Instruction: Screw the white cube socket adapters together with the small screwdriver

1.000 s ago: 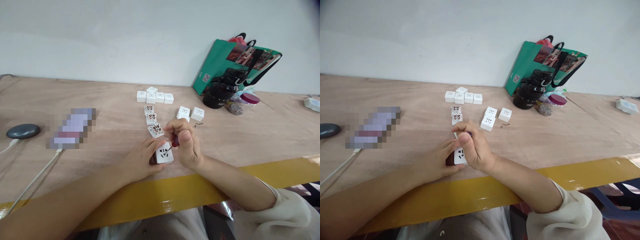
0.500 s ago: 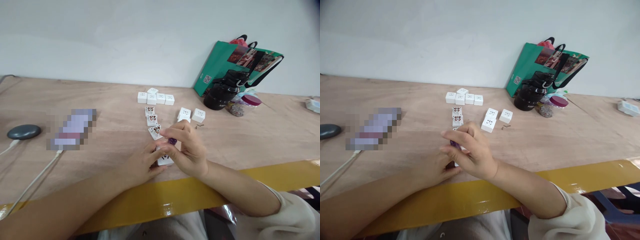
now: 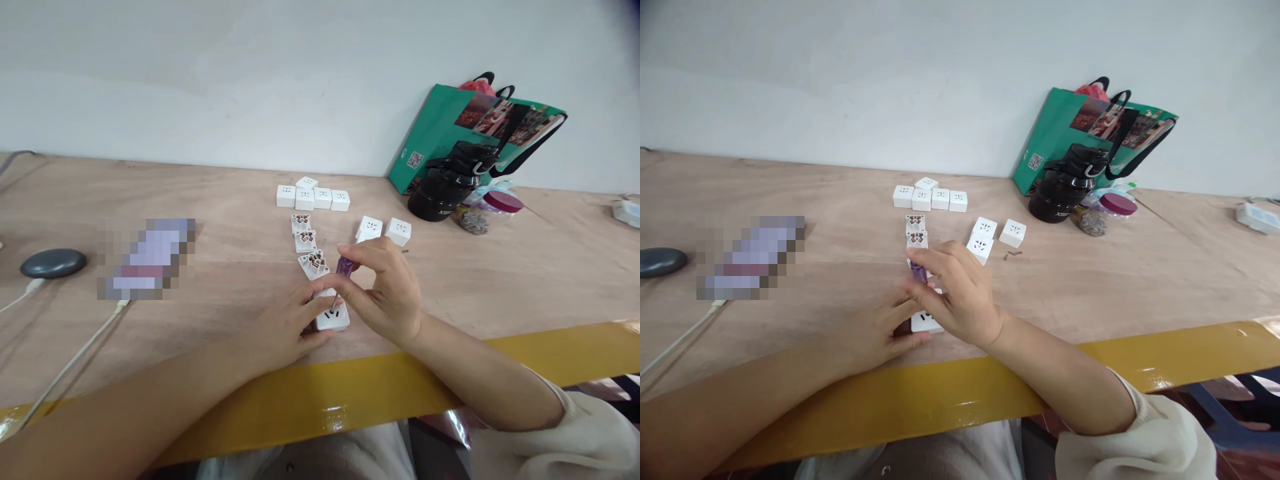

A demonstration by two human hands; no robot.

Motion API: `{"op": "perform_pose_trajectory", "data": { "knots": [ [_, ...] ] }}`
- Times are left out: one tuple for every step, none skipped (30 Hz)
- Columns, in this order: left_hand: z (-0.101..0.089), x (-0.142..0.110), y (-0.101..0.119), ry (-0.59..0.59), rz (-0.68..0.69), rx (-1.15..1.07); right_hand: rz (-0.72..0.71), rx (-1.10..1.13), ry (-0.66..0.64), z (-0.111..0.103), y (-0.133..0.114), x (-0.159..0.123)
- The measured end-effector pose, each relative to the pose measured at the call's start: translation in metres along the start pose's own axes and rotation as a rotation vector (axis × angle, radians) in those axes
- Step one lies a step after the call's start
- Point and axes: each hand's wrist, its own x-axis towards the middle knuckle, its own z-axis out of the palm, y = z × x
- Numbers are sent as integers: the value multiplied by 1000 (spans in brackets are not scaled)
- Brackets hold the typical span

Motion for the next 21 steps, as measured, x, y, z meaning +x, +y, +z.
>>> {"op": "perform_pose_trajectory", "data": {
  "knots": [
    [0, 0, 0, 4, 10, 3, -9, -21, -5, -1, 0, 0],
    [-1, 0, 1, 4, 18, 7, -12, -26, -16, -3, 0, 0],
    [-2, 0, 2, 1, 26, 11, -11, -12, -27, -4, 0, -1],
    [-3, 1, 2, -2, 29, 13, -6, 15, -36, -4, 0, -2],
    [-3, 1, 3, -6, 27, 13, -2, 48, -43, -4, 1, -3],
    [-4, 1, 4, -16, 23, 13, -7, 77, -42, -4, 1, -3],
    [-4, 1, 4, -24, 19, 10, -16, 93, -29, -4, 2, -3],
    [-4, 1, 3, -24, 19, 7, -25, 92, -9, -4, 2, -3],
    [-3, 1, 2, -24, 20, 5, -29, 76, 11, -4, 3, -2],
    [-2, 1, 1, -19, 22, 5, -28, 52, 25, -4, 3, -2],
    [-1, 1, 0, -14, 25, 9, -19, 31, 27, -4, 3, -1],
    [0, 0, -1, -4, 33, 11, -6, 16, 14, -4, 2, 0],
    [0, 0, -1, 9, 41, 13, 10, 12, -11, -5, 1, 0],
    [0, 0, -1, 18, 48, 12, 26, 18, -41, -5, 1, 0],
    [0, 0, -1, 22, 54, 11, 42, 30, -68, -6, 0, 0],
    [-1, 0, -1, 14, 53, 12, 53, 41, -83, -6, 0, 0],
    [-1, 0, 0, -1, 43, 14, 57, 46, -81, -6, 0, -1],
    [-2, 1, 1, -16, 32, 17, 55, 41, -66, -6, 0, -1],
    [-3, 1, 1, -30, 21, 22, 50, 28, -46, -6, 1, -1],
    [-3, 1, 1, -34, 20, 25, 41, 13, -24, -6, 1, -1],
    [-3, 1, 1, -23, 26, 27, 37, 2, -12, -6, 2, -1]
  ]
}}
